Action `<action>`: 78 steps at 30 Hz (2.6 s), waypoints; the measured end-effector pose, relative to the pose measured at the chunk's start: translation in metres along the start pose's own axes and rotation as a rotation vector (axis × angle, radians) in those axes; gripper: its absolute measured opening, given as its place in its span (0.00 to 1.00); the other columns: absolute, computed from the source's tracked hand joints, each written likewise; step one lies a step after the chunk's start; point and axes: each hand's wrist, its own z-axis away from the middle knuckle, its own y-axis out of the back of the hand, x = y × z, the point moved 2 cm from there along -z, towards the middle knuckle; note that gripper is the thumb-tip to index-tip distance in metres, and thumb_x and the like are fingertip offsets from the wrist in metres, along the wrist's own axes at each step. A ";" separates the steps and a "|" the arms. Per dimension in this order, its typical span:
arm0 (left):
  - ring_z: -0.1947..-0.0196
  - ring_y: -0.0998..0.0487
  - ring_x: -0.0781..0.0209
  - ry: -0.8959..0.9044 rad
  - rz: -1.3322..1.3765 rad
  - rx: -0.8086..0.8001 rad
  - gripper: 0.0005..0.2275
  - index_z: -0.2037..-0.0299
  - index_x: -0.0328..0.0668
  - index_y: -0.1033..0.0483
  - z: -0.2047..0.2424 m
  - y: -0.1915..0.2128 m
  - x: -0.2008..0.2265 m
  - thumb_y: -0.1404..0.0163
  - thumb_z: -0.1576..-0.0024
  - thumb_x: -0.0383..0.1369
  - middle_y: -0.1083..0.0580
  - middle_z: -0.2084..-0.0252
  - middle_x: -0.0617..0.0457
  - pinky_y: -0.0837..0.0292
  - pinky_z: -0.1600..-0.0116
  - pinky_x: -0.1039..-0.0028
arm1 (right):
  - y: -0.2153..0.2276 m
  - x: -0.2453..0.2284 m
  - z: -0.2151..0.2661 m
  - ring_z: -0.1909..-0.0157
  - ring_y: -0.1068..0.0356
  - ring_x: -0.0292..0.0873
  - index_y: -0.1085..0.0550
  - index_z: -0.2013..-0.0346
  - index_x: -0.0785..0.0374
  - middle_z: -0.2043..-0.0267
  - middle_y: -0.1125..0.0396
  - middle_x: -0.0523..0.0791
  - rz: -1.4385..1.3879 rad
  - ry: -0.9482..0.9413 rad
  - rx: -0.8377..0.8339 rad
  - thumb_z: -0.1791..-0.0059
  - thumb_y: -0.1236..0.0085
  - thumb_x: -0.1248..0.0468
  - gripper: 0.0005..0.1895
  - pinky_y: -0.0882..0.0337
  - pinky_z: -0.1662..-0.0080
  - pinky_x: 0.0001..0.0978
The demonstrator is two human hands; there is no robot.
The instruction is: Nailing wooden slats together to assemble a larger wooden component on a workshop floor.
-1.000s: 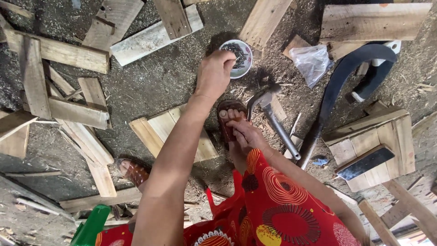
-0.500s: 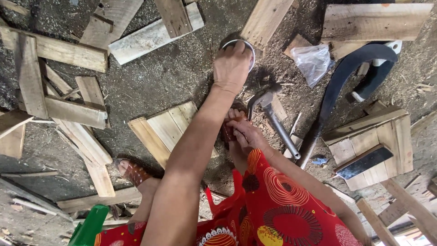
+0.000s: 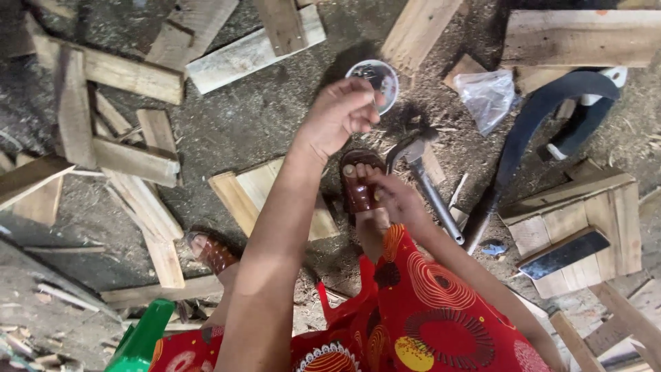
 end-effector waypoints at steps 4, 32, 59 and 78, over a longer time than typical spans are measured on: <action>0.71 0.15 0.53 -0.045 0.096 -0.067 0.06 0.56 0.37 0.25 0.037 0.029 -0.012 0.46 0.43 0.23 0.20 0.66 0.40 0.15 0.70 0.71 | 0.041 0.030 0.022 0.55 0.28 0.62 0.25 0.46 0.68 0.57 0.31 0.58 0.170 -0.063 0.204 0.47 0.49 0.75 0.15 0.28 0.54 0.49; 0.39 0.27 0.50 -0.936 -0.912 1.258 0.03 0.61 0.45 0.24 0.188 0.209 -0.094 0.48 0.37 0.32 0.25 0.44 0.47 0.29 0.36 0.66 | 0.037 0.041 0.035 0.72 0.32 0.65 0.31 0.53 0.62 0.74 0.38 0.57 0.556 -0.078 0.335 0.47 0.41 0.59 0.13 0.38 0.73 0.48; 0.48 0.19 0.40 -0.623 -1.005 1.263 0.04 0.61 0.39 0.27 0.237 0.226 -0.078 0.52 0.36 0.20 0.23 0.47 0.35 0.18 0.49 0.60 | -0.136 0.027 -0.050 0.54 0.36 0.53 0.29 0.39 0.52 0.58 0.34 0.46 1.138 0.164 -0.322 0.50 0.49 0.50 0.25 0.37 0.58 0.46; 0.47 0.20 0.49 -0.603 -0.937 1.373 0.02 0.61 0.46 0.25 0.232 0.268 -0.111 0.48 0.39 0.27 0.20 0.49 0.46 0.20 0.47 0.64 | -0.149 0.052 -0.041 0.61 0.35 0.59 0.32 0.36 0.60 0.55 0.37 0.47 1.112 0.228 -0.252 0.56 0.39 0.52 0.35 0.36 0.60 0.57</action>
